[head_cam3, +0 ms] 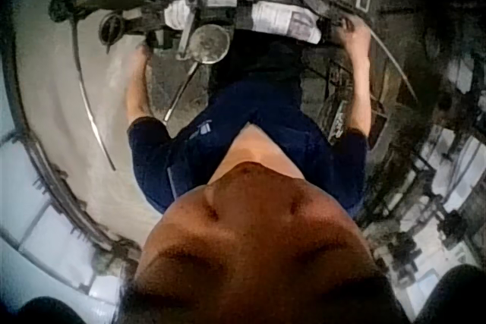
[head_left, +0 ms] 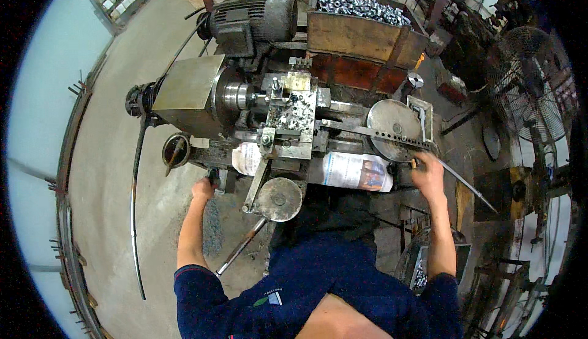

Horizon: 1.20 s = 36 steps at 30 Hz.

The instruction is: The person is operating a lathe to machine metal components, using a tray to collect and organize finished parts.

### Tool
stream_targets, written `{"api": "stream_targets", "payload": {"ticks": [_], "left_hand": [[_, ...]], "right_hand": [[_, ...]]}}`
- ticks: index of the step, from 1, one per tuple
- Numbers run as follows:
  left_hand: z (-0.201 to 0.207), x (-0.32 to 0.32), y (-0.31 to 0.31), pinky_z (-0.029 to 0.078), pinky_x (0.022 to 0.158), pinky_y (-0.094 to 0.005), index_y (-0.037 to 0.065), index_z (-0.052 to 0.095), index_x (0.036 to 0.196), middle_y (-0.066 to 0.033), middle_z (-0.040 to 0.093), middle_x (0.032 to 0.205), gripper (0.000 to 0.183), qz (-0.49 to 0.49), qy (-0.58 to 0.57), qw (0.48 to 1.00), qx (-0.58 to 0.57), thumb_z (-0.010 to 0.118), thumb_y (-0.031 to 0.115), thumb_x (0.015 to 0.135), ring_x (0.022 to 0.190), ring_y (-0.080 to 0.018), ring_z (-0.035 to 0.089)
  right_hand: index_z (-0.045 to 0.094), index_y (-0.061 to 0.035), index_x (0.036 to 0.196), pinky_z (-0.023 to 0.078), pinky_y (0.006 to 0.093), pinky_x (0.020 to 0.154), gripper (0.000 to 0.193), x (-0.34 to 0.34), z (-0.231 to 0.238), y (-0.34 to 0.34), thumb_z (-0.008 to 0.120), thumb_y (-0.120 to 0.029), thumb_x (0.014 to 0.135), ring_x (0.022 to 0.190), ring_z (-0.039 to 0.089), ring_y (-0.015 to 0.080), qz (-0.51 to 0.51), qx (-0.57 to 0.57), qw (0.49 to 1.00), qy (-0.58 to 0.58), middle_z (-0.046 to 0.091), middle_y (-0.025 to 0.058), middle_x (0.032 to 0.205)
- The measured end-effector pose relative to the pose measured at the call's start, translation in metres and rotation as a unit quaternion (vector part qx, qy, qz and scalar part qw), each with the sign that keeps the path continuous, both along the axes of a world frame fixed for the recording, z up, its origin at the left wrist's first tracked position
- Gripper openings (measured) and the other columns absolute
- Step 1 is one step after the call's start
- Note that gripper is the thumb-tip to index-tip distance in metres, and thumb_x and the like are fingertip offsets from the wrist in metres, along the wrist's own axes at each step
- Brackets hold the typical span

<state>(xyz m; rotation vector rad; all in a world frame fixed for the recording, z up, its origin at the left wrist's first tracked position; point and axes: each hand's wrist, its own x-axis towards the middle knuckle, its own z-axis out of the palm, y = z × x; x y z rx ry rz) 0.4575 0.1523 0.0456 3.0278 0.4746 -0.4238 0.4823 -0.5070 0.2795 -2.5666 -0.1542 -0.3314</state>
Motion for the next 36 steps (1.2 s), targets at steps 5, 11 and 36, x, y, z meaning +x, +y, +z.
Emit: {"api": "stream_targets", "payload": {"ticks": [5, 11, 36], "left_hand": [[0.079, -0.012, 0.018, 0.048, 0.075, -0.0383, 0.012, 0.059, 0.109, -0.0118, 0.064, 0.097, 0.041, 0.069, -0.017, 0.993, -0.094, 0.062, 0.037, 0.077, 0.088, -0.0277, 0.062], [0.236, -0.062, 0.089, 0.048, 0.068, -0.038, 0.008, 0.061, 0.104, -0.0155, 0.065, 0.086, 0.033, 0.146, -0.36, 0.921, 0.011, 0.054, 0.032, 0.084, 0.078, -0.029, 0.063], [0.182, -0.117, 0.044, 0.047, 0.041, -0.0314, -0.007, 0.055, 0.082, -0.0139, 0.057, 0.056, 0.016, 0.24, -0.26, 0.905, -0.235, 0.058, 0.007, 0.076, 0.044, -0.0203, 0.058]], "right_hand": [[0.06, -0.0021, 0.096, 0.045, 0.0385, 0.077, 0.039, 0.067, 0.057, 0.126, 0.061, -0.01, 0.058, 0.086, 0.056, 0.0344, 0.245, 0.028, 0.967, -0.069, 0.06, 0.0172, 0.092], [0.065, -0.0028, 0.08, 0.039, 0.0398, 0.085, 0.034, 0.129, 0.064, 0.289, 0.063, -0.02, 0.051, 0.093, 0.052, 0.0294, 0.384, -0.157, 0.895, -0.162, 0.059, 0.0133, 0.091], [0.065, -0.0031, 0.065, 0.051, 0.0396, 0.07, 0.023, 0.234, 0.135, 0.1, 0.06, -0.024, 0.056, 0.073, 0.063, 0.0329, 0.01, -0.235, 0.968, -0.091, 0.063, 0.0187, 0.073]]}}
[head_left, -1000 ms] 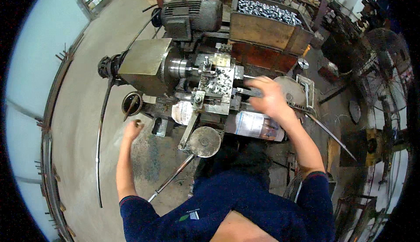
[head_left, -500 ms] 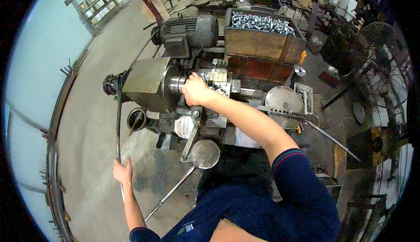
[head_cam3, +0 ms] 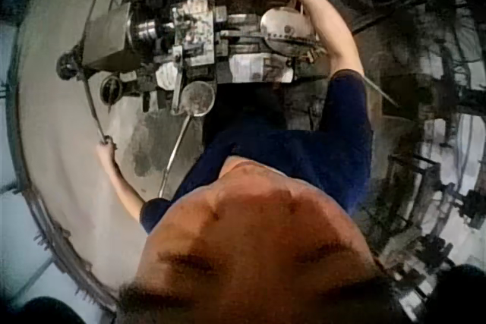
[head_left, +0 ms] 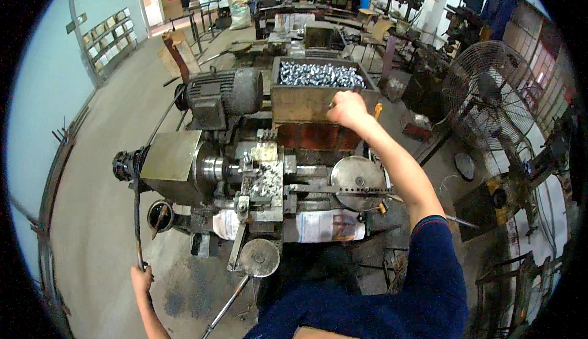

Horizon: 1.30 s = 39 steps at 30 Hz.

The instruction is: The person is operating a lathe to machine metal components, using a tray to collect and organize finished parts.

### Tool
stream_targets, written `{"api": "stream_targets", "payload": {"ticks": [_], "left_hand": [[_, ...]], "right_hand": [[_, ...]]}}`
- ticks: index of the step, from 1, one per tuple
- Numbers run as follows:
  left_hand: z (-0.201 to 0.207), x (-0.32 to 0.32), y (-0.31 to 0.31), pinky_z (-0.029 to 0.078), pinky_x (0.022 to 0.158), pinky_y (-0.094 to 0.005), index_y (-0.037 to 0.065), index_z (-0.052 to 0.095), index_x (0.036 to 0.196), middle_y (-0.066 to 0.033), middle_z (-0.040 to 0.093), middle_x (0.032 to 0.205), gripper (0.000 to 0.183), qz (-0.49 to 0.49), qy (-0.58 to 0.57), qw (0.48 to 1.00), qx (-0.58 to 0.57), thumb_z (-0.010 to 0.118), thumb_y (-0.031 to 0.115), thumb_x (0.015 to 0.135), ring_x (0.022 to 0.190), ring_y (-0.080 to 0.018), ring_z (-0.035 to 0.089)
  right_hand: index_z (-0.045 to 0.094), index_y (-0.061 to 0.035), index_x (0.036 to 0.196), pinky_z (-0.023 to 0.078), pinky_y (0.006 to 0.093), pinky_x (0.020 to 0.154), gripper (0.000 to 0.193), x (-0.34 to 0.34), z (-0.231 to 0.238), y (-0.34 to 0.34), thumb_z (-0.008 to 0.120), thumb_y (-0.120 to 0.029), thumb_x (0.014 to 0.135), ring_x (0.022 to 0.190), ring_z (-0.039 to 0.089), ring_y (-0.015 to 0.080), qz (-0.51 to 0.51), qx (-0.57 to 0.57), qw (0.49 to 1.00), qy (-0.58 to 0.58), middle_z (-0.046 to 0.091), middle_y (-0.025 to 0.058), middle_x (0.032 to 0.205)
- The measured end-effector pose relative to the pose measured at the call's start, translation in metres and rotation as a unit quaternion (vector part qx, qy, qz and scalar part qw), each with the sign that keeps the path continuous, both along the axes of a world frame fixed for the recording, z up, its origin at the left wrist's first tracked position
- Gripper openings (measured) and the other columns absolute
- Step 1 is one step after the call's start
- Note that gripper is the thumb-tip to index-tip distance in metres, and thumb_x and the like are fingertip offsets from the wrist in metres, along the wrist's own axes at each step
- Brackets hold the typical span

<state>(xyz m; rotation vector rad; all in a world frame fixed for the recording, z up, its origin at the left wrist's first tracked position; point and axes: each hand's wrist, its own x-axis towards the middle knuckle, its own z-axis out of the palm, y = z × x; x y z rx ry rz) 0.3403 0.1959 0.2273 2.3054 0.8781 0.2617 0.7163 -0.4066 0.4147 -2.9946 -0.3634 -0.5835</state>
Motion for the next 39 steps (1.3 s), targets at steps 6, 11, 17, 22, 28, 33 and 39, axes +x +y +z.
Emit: {"api": "stream_targets", "payload": {"ticks": [6, 11, 17, 22, 28, 33, 39], "left_hand": [[-0.009, -0.003, 0.014, 0.047, 0.041, -0.0314, -0.007, 0.055, 0.081, -0.0145, 0.057, 0.056, 0.017, 0.011, -0.039, 0.999, -0.008, 0.059, 0.009, 0.075, 0.045, -0.0209, 0.059], [0.007, -0.005, 0.001, 0.049, 0.045, -0.0322, -0.007, 0.055, 0.082, -0.0135, 0.058, 0.058, 0.02, 0.004, -0.037, 0.999, -0.035, 0.058, 0.01, 0.074, 0.049, -0.0204, 0.06], [0.021, 0.009, 0.013, 0.052, 0.054, -0.0343, -0.006, 0.05, 0.105, -0.0153, 0.059, 0.07, 0.029, -0.067, -0.014, 0.951, -0.301, 0.054, 0.011, 0.083, 0.055, -0.0235, 0.06], [-0.005, 0.037, 0.034, 0.052, 0.058, -0.0341, -0.004, 0.049, 0.108, -0.0104, 0.058, 0.075, 0.033, -0.064, -0.062, 0.939, -0.331, 0.057, 0.016, 0.084, 0.064, -0.0191, 0.058], [0.053, 0.006, -0.077, 0.038, 0.091, -0.0467, 0.009, 0.049, 0.122, -0.0155, 0.056, 0.114, 0.04, 0.0, 0.012, 0.949, -0.316, 0.051, 0.026, 0.085, 0.105, -0.0292, 0.052], [0.098, 0.001, -0.162, 0.036, 0.093, -0.0475, 0.009, 0.05, 0.121, -0.0163, 0.056, 0.113, 0.039, -0.065, -0.043, 0.96, -0.268, 0.05, 0.026, 0.085, 0.107, -0.0288, 0.052], [0.083, 0.0, -0.129, 0.036, 0.093, -0.0459, 0.004, 0.052, 0.117, -0.019, 0.057, 0.108, 0.041, -0.034, -0.017, 0.976, -0.213, 0.045, 0.03, 0.086, 0.101, -0.0303, 0.055]], "right_hand": [[0.063, -0.0106, 0.1, 0.04, 0.041, 0.093, 0.044, 0.043, 0.019, -0.031, 0.066, -0.021, 0.058, 0.116, 0.04, 0.0354, -0.069, 0.061, 0.994, -0.061, 0.03, 0.0176, 0.136], [0.066, -0.0077, 0.097, 0.041, 0.0387, 0.093, 0.041, 0.004, -0.024, -0.044, 0.065, -0.021, 0.058, 0.111, 0.046, 0.0354, 0.013, 0.112, 0.991, -0.075, 0.039, 0.0187, 0.132], [0.069, -0.004, 0.085, 0.041, 0.0361, 0.093, 0.033, -0.14, -0.084, -0.138, 0.063, -0.017, 0.056, 0.109, 0.049, 0.032, -0.067, 0.171, 0.983, -0.013, 0.048, 0.0126, 0.126], [0.066, 0.0011, 0.073, 0.051, 0.0383, 0.065, 0.022, -0.291, -0.142, -0.248, 0.06, -0.015, 0.059, 0.063, 0.062, 0.0321, -0.355, 0.207, 0.901, 0.136, 0.063, 0.0184, 0.074], [0.065, -0.0052, 0.075, 0.049, 0.0339, 0.063, 0.017, -0.495, -0.239, -0.351, 0.054, -0.011, 0.062, 0.07, 0.059, 0.0306, -0.244, 0.046, 0.964, 0.096, 0.065, 0.0114, 0.085], [0.06, -0.0063, 0.064, 0.05, 0.0389, 0.067, 0.015, -0.587, -0.289, -0.323, 0.054, -0.019, 0.069, 0.078, 0.061, 0.0295, -0.533, 0.11, 0.788, 0.289, 0.062, 0.015, 0.075], [0.066, -0.0088, 0.089, 0.047, 0.0402, 0.08, 0.03, -0.589, -0.313, -0.325, 0.054, -0.032, 0.073, 0.1, 0.056, 0.0324, -0.359, 0.009, 0.792, 0.494, 0.064, 0.0147, 0.091]]}}
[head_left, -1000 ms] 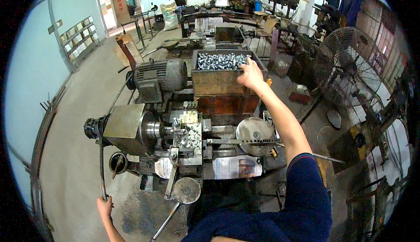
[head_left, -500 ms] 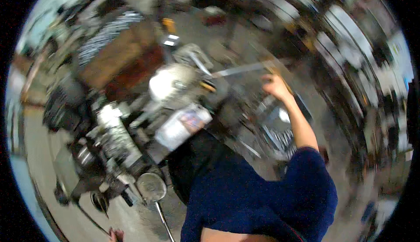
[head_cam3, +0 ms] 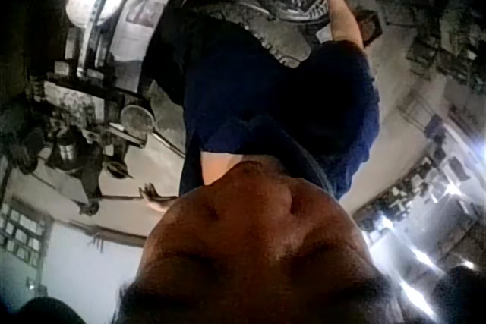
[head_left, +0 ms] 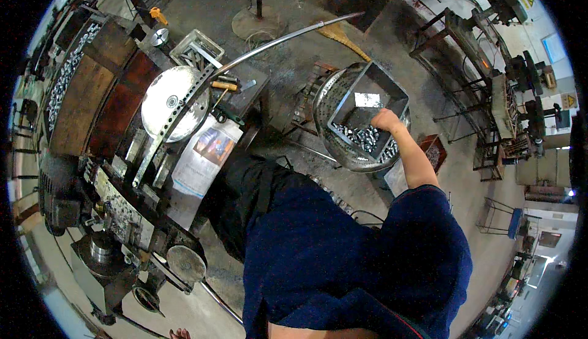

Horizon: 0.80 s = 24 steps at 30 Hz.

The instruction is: The person is operating a lathe to machine metal components, using a tray to collect and organize finished parts.

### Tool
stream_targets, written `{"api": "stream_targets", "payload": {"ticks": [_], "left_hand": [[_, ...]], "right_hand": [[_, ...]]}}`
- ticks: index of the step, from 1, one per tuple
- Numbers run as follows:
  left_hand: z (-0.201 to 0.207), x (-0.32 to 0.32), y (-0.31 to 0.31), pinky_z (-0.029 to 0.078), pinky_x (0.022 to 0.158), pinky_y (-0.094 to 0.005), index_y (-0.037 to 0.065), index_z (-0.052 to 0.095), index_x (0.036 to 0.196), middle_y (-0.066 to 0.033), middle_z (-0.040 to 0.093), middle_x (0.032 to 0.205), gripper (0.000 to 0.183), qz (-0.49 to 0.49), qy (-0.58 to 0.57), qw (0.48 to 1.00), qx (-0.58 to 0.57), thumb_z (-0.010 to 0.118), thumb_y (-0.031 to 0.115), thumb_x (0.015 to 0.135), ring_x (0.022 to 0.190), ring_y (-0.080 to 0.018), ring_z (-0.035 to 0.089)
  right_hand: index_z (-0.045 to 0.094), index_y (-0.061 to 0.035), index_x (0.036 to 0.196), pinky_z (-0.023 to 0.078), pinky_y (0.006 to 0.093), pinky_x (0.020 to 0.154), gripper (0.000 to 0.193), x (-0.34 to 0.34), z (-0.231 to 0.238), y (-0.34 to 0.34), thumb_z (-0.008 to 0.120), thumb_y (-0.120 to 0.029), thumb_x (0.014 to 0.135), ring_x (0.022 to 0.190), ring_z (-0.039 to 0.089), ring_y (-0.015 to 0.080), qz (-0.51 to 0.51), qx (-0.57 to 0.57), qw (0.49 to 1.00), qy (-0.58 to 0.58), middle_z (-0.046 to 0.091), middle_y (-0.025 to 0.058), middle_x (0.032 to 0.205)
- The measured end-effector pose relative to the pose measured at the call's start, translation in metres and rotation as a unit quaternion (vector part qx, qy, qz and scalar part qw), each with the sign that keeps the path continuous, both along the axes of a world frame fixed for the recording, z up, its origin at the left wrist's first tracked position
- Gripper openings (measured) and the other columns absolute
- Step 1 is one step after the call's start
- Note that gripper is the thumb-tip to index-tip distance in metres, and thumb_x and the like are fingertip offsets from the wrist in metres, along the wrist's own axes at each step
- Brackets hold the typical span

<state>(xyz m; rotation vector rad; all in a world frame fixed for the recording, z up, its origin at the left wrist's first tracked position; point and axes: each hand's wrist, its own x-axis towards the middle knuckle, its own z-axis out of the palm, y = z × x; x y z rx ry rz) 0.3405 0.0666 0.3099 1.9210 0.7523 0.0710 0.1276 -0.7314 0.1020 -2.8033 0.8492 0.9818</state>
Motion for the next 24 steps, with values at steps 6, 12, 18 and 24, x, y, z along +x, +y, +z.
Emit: {"api": "stream_targets", "payload": {"ticks": [6, 12, 18, 24], "left_hand": [[0.032, -0.022, -0.1, 0.04, 0.088, -0.0439, -0.003, 0.053, 0.115, -0.0221, 0.057, 0.103, 0.044, -0.078, -0.172, 0.98, 0.068, 0.038, 0.029, 0.089, 0.093, -0.0313, 0.057], [0.027, -0.022, -0.091, 0.042, 0.086, -0.0421, -0.005, 0.054, 0.113, -0.023, 0.057, 0.101, 0.044, -0.067, -0.188, 0.978, 0.052, 0.036, 0.028, 0.09, 0.09, -0.031, 0.057], [-0.008, -0.015, -0.017, 0.042, 0.087, -0.0425, -0.003, 0.054, 0.113, -0.0212, 0.057, 0.105, 0.044, -0.101, -0.163, 0.981, 0.026, 0.037, 0.03, 0.09, 0.091, -0.0298, 0.057], [-0.078, 0.034, 0.13, 0.045, 0.069, -0.0375, 0.0, 0.051, 0.113, -0.0163, 0.057, 0.089, 0.038, -0.04, -0.002, 0.999, -0.001, 0.052, 0.026, 0.085, 0.075, -0.0246, 0.057]], "right_hand": [[0.066, -0.0023, 0.074, 0.049, 0.0406, 0.072, 0.028, 0.006, 0.007, 0.003, 0.058, -0.026, 0.061, 0.078, 0.061, 0.0355, -0.154, 0.038, 0.987, 0.031, 0.063, 0.0207, 0.081], [0.065, 0.0017, 0.072, 0.049, 0.0401, 0.069, 0.031, 0.005, 0.023, 0.011, 0.06, -0.025, 0.057, 0.075, 0.061, 0.0363, -0.142, 0.034, 0.989, -0.011, 0.062, 0.0231, 0.079], [0.062, 0.0009, 0.075, 0.05, 0.0382, 0.069, 0.019, 0.007, 0.041, -0.001, 0.053, -0.013, 0.067, 0.074, 0.062, 0.0316, -0.338, 0.158, 0.911, -0.177, 0.063, 0.019, 0.08], [0.055, 0.017, 0.098, 0.054, 0.0391, 0.074, 0.04, 0.077, 0.11, 0.036, 0.052, -0.018, 0.08, 0.092, 0.059, 0.0425, -0.345, 0.598, 0.502, -0.52, 0.06, 0.0258, 0.096]]}}
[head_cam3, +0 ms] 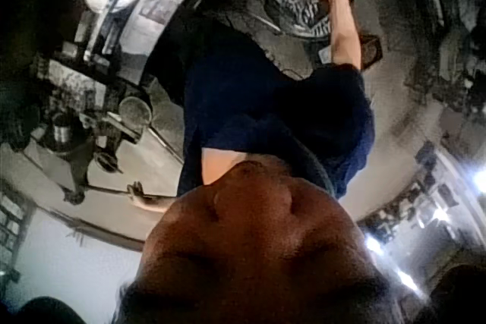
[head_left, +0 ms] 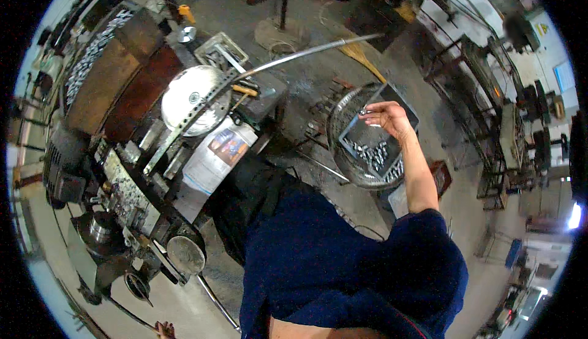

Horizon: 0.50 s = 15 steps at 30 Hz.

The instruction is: The person is operating a lathe to machine metal components, using a tray to collect and organize finished parts.

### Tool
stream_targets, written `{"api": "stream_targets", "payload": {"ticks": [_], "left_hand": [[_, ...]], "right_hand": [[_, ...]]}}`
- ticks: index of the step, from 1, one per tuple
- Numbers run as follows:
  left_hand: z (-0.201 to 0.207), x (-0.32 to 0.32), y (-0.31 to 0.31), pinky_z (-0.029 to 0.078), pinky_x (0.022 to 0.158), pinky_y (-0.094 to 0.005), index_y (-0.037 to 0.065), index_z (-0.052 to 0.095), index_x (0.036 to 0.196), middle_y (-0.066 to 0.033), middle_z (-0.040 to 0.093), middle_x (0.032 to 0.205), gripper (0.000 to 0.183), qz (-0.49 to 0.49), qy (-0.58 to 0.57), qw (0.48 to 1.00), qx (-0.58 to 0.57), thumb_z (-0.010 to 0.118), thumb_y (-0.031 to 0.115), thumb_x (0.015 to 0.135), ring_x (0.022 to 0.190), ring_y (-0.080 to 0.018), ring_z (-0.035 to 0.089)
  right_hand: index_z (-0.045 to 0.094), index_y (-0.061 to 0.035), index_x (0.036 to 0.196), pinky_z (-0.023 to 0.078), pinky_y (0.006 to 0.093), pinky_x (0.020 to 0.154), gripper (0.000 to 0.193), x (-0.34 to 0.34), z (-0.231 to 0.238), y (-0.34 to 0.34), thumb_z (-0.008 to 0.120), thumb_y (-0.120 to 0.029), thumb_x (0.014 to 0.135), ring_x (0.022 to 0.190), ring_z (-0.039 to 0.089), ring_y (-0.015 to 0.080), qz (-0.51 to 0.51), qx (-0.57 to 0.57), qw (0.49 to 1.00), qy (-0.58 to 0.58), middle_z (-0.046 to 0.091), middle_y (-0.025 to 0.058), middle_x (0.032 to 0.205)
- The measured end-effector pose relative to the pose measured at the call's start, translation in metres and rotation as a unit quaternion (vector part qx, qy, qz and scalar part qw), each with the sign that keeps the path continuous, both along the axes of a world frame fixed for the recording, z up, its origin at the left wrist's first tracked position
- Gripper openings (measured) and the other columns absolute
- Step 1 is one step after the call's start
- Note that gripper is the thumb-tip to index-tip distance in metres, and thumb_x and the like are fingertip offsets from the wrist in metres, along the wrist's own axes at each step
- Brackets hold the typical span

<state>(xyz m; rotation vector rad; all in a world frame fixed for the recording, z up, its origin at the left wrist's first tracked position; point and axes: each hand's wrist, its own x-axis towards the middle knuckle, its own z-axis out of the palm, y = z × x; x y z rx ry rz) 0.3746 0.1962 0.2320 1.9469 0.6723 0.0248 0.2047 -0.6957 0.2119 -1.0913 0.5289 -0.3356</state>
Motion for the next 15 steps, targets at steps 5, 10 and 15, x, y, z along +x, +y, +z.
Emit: {"api": "stream_targets", "payload": {"ticks": [5, 10, 15], "left_hand": [[-0.03, 0.016, 0.065, 0.049, 0.056, -0.0328, 0.0, 0.049, 0.109, -0.0101, 0.057, 0.074, 0.038, 0.043, 0.028, 0.997, -0.053, 0.062, 0.022, 0.082, 0.062, -0.0183, 0.056], [-0.027, -0.015, 0.055, 0.046, 0.055, -0.026, 0.0, 0.052, 0.101, -0.0047, 0.055, 0.072, 0.035, 0.055, -0.007, 0.998, -0.007, 0.064, 0.026, 0.081, 0.06, -0.0123, 0.054], [-0.013, -0.04, 0.036, 0.046, 0.056, -0.0281, -0.003, 0.055, 0.099, -0.0078, 0.058, 0.071, 0.035, -0.024, 0.037, 0.991, 0.124, 0.063, 0.025, 0.079, 0.063, -0.0152, 0.057]], "right_hand": [[0.063, 0.0079, 0.093, 0.047, 0.0498, 0.084, 0.056, 0.107, 0.034, 0.044, 0.068, -0.043, 0.07, 0.097, 0.057, 0.0409, 0.109, 0.056, 0.948, -0.295, 0.058, 0.0255, 0.104], [0.064, 0.0073, 0.092, 0.05, 0.0465, 0.077, 0.058, 0.229, 0.043, 0.148, 0.068, -0.046, 0.068, 0.091, 0.059, 0.0377, 0.328, 0.111, 0.898, -0.272, 0.056, 0.0276, 0.105], [0.066, 0.0089, 0.073, 0.052, 0.0368, 0.069, 0.022, 0.28, 0.082, 0.24, 0.051, 0.002, 0.059, 0.07, 0.062, 0.0304, 0.395, -0.023, 0.908, -0.136, 0.06, 0.0263, 0.094]]}}
